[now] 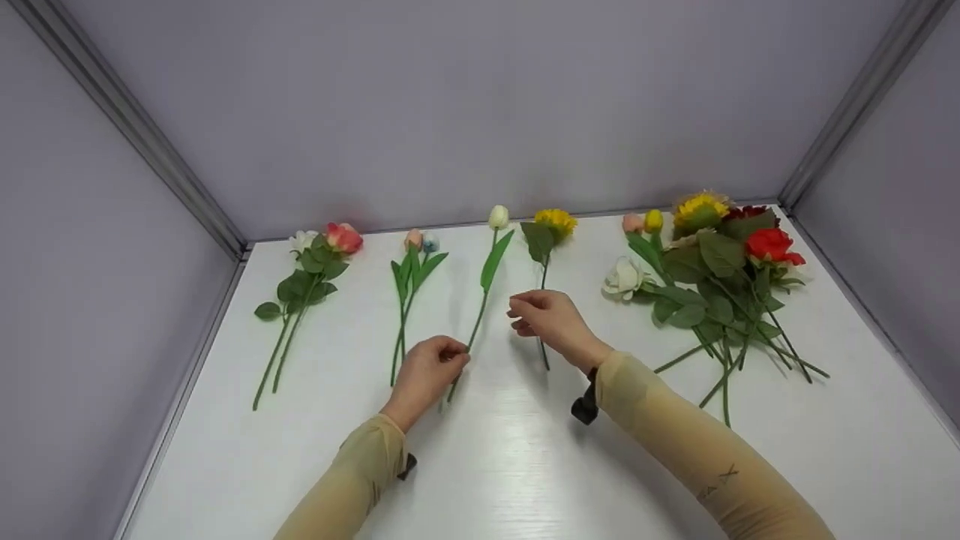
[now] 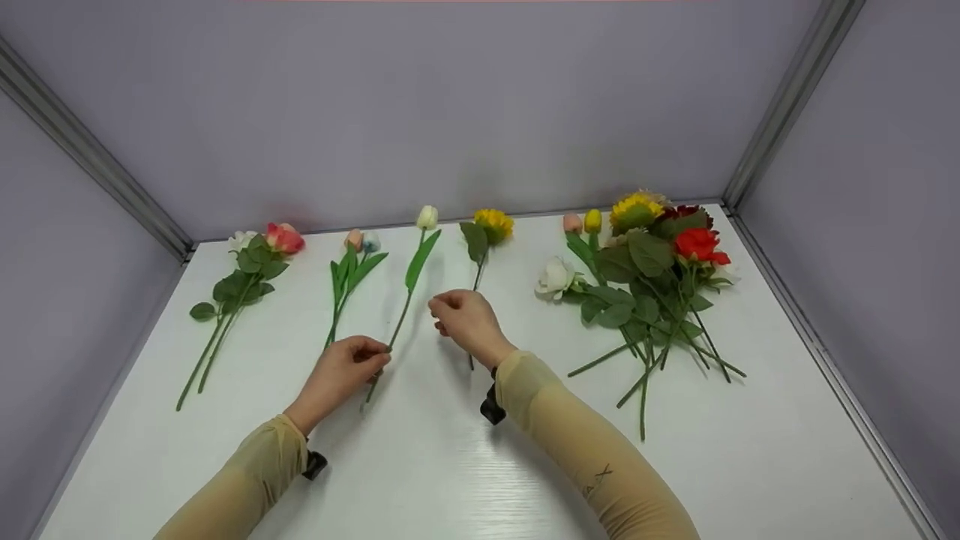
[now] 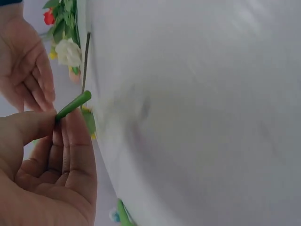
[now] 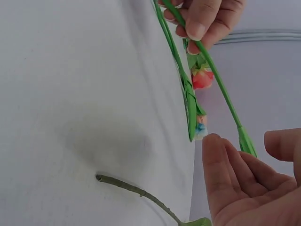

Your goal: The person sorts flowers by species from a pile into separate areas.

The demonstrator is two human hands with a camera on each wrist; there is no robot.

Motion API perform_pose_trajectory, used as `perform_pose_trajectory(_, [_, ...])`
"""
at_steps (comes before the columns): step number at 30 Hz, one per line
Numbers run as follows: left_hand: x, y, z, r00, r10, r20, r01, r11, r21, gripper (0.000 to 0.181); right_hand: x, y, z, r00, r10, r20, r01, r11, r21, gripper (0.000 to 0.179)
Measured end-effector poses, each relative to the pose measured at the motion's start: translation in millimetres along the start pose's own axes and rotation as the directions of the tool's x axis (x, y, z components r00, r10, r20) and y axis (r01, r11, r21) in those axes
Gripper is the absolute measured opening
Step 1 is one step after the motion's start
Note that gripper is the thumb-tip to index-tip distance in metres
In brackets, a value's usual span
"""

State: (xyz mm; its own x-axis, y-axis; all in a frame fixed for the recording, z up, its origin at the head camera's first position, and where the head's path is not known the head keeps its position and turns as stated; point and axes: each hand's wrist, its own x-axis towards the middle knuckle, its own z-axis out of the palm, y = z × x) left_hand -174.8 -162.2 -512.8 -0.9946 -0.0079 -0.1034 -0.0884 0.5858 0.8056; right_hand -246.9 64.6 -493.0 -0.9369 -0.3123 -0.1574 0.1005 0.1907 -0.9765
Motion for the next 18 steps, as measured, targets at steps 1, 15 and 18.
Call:
perform_pose_trajectory(1, [2.5,-4.6,-7.2,1.0,-0.001,-0.025,0.002,0.999,0.041,0.014,-1.4,0.2,2.2,1.0,-0.018,0.002,0.018,0.998,-0.054,0.04])
perform_pose_trajectory(15, [30.6,-51.2,-64.3,0.989,0.006,-0.15,0.045,0.94,0.337,0.014,-9.7,-1.5,28.1,0.956,-0.238,0.169,0.288,0.664,-0.69,0.064])
perform_pose_trajectory(18, [33.3,-55.4,-62.5,0.987,-0.016,-0.161,0.067,0.947,0.314,0.013,-8.3,-0.3,30.7,0.946,-0.246,0.213,0.319,0.569,-0.758,0.068])
